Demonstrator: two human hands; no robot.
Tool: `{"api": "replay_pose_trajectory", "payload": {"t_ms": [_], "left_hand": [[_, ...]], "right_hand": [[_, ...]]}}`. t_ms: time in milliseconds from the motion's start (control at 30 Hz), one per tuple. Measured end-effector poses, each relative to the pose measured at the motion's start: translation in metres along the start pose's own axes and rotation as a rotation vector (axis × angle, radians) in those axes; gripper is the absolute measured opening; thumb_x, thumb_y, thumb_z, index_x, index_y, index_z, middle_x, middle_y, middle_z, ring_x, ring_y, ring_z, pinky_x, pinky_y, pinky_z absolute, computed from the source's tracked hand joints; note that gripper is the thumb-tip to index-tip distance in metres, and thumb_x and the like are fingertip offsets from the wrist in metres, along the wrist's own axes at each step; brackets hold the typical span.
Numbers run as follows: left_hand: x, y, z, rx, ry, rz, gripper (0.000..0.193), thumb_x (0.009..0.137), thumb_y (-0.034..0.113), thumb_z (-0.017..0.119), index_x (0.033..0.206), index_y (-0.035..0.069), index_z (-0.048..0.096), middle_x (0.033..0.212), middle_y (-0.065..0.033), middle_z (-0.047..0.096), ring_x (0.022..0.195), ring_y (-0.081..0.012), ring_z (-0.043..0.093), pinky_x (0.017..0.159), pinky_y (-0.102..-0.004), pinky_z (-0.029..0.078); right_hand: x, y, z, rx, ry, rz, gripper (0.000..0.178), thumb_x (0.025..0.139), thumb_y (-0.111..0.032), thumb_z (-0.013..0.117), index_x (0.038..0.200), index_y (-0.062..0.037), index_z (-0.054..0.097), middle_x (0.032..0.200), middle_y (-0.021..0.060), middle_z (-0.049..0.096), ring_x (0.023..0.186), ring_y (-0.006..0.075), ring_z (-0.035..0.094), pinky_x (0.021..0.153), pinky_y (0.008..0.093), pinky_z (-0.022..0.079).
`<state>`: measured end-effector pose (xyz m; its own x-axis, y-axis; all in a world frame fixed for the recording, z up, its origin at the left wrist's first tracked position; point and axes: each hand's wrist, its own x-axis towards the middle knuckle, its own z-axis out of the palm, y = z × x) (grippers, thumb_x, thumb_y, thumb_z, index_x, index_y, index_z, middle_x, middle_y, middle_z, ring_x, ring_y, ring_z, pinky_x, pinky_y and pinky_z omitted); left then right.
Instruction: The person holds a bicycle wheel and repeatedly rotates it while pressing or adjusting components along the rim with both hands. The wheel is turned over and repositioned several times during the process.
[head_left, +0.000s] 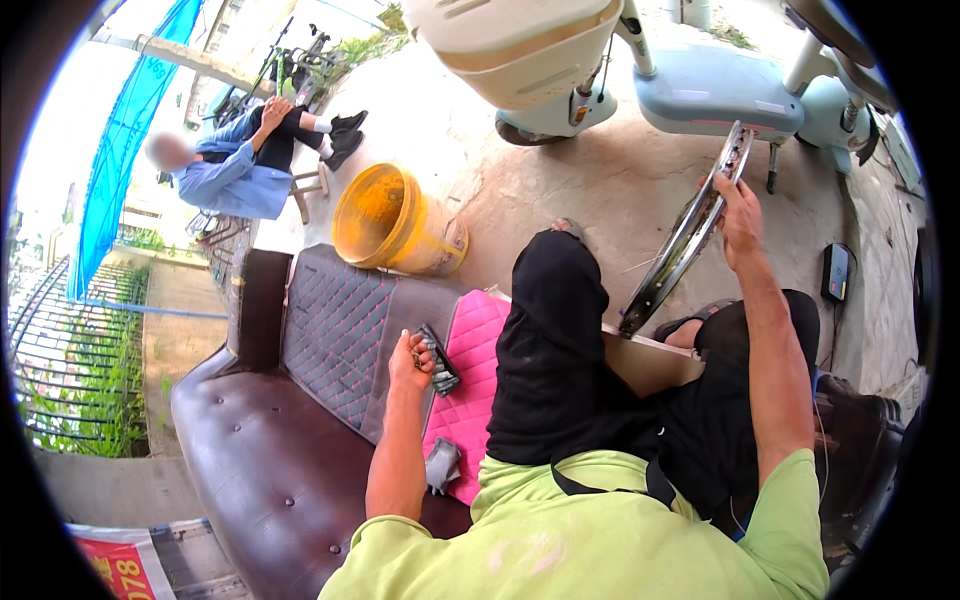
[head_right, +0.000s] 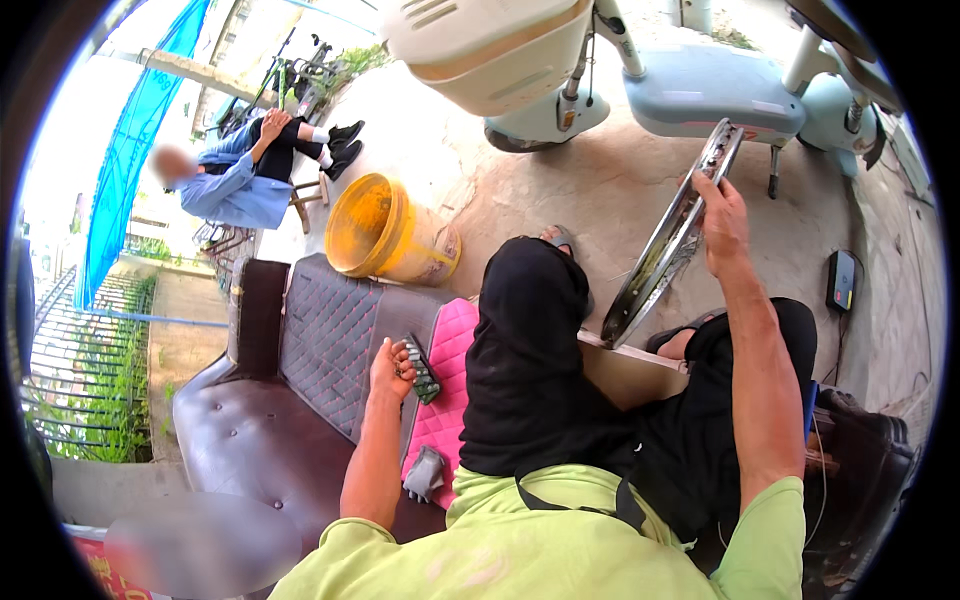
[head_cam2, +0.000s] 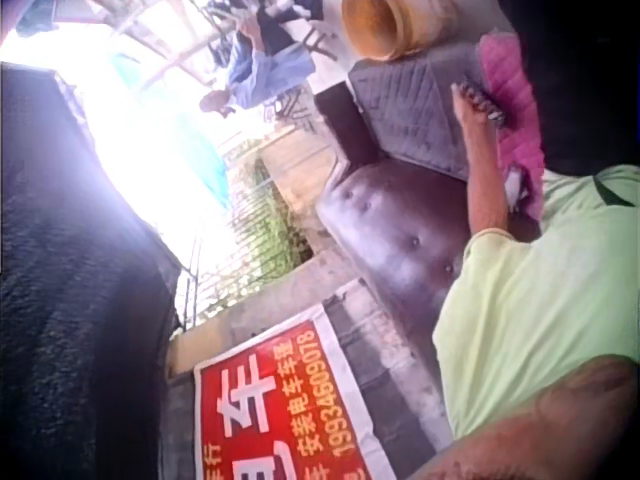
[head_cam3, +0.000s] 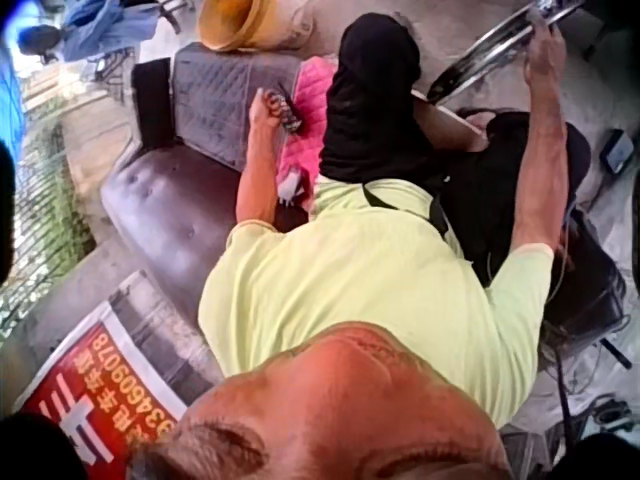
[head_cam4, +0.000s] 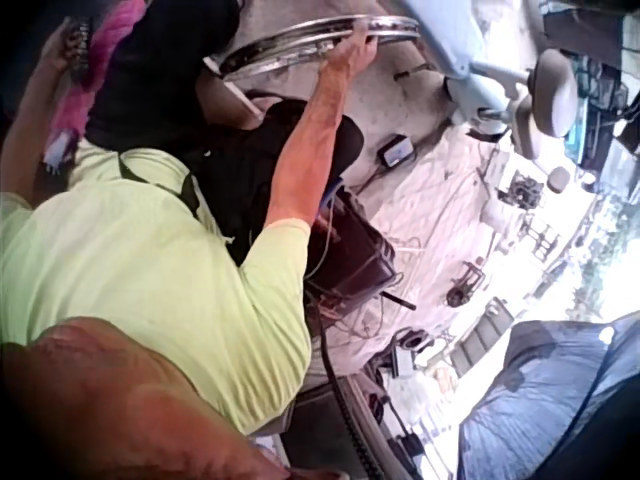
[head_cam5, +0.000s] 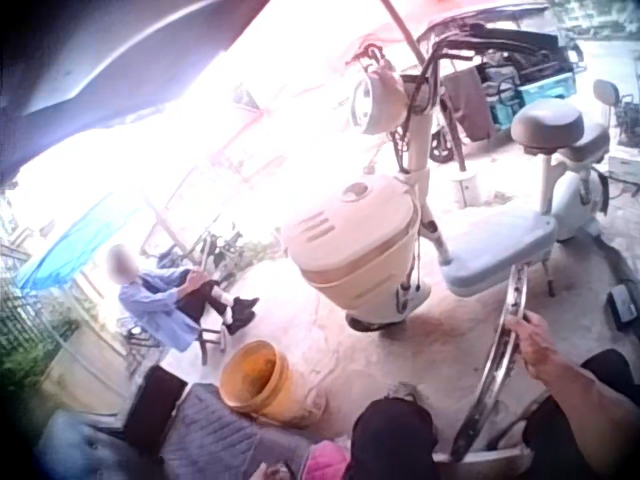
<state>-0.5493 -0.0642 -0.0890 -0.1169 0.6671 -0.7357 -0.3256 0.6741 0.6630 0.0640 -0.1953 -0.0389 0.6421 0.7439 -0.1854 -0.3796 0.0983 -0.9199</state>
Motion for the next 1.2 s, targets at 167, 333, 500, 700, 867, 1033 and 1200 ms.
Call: {"api": "replay_pose_trajectory", "payload": {"t_ms": [167,333,500,700,867,1033,1200], "left_hand": [[-0.005,0.018,-0.008,0.098,0.04,0.064,0.038,0.101,0.045,0.056,0.101,0.007,0.062,0.067,0.0002,0.054,0.051,-0.0115,0.046,0.043,-0.0254,0.03],[0.012,0.029,-0.047,0.197,0.164,0.101,0.036,0.099,0.043,0.059,0.099,0.007,0.061,0.069,0.0004,0.054,0.052,-0.0119,0.048,0.043,-0.0276,0.033],[0.025,0.025,-0.082,0.51,0.374,0.231,0.033,0.098,0.04,0.06,0.097,0.007,0.062,0.069,-0.0006,0.055,0.053,-0.0133,0.051,0.044,-0.0303,0.039],[0.003,0.009,-0.077,1.45,0.419,0.522,0.043,0.092,0.041,0.061,0.09,-0.001,0.067,0.084,-0.0259,0.066,0.079,-0.0386,0.064,0.076,-0.0484,0.048],[-0.011,0.004,-0.1,1.355,0.385,0.669,0.033,0.09,0.03,0.065,0.094,-0.002,0.071,0.087,-0.0152,0.071,0.081,-0.0271,0.068,0.076,-0.0425,0.052],[-0.042,0.009,-0.01,0.69,0.138,0.671,0.02,0.097,0.02,0.059,0.104,0.003,0.066,0.094,-0.0053,0.068,0.082,-0.0178,0.066,0.073,-0.0339,0.052],[-0.062,-0.086,0.048,0.528,-0.388,0.615,0.019,0.097,0.014,0.061,0.112,0.001,0.064,0.104,-0.0054,0.068,0.088,-0.0148,0.066,0.077,-0.0292,0.055]], "right_hand": [[0.002,-0.007,-0.007,-0.039,0.004,0.02,0.028,0.099,-0.029,0.061,0.115,-0.0061,0.06,0.102,0.0067,0.07,0.09,0.0129,0.066,0.078,0.0301,0.055],[0.003,0.001,-0.011,0.012,0.005,0.034,0.03,0.1,-0.029,0.061,0.118,-0.005,0.059,0.105,0.0076,0.069,0.097,0.015,0.066,0.083,0.0327,0.055],[0.0,-0.001,-0.005,0.018,0.0,0.031,0.03,0.099,-0.03,0.062,0.117,-0.005,0.059,0.104,0.0073,0.068,0.097,0.0156,0.066,0.086,0.0334,0.054],[0.011,0.013,-0.021,-0.075,0.117,-0.051,0.019,0.097,-0.03,0.061,0.101,-0.0123,0.065,0.084,-0.0027,0.06,0.071,0.0082,0.054,0.061,0.0268,0.042],[0.0,-0.003,0.008,-0.075,0.054,0.015,0.02,0.097,-0.026,0.062,0.105,-0.0075,0.064,0.093,0.0025,0.068,0.077,0.0094,0.061,0.068,0.0268,0.049],[-0.005,-0.008,-0.003,-0.043,0.077,0.002,0.019,0.097,-0.024,0.062,0.103,-0.0062,0.064,0.093,0.0029,0.069,0.078,0.009,0.063,0.07,0.0255,0.052],[-0.007,-0.012,0.003,-0.036,0.107,0.002,0.023,0.094,-0.025,0.066,0.099,-0.003,0.067,0.083,-0.0004,0.063,0.071,0.0072,0.052,0.063,0.0247,0.044]]}}
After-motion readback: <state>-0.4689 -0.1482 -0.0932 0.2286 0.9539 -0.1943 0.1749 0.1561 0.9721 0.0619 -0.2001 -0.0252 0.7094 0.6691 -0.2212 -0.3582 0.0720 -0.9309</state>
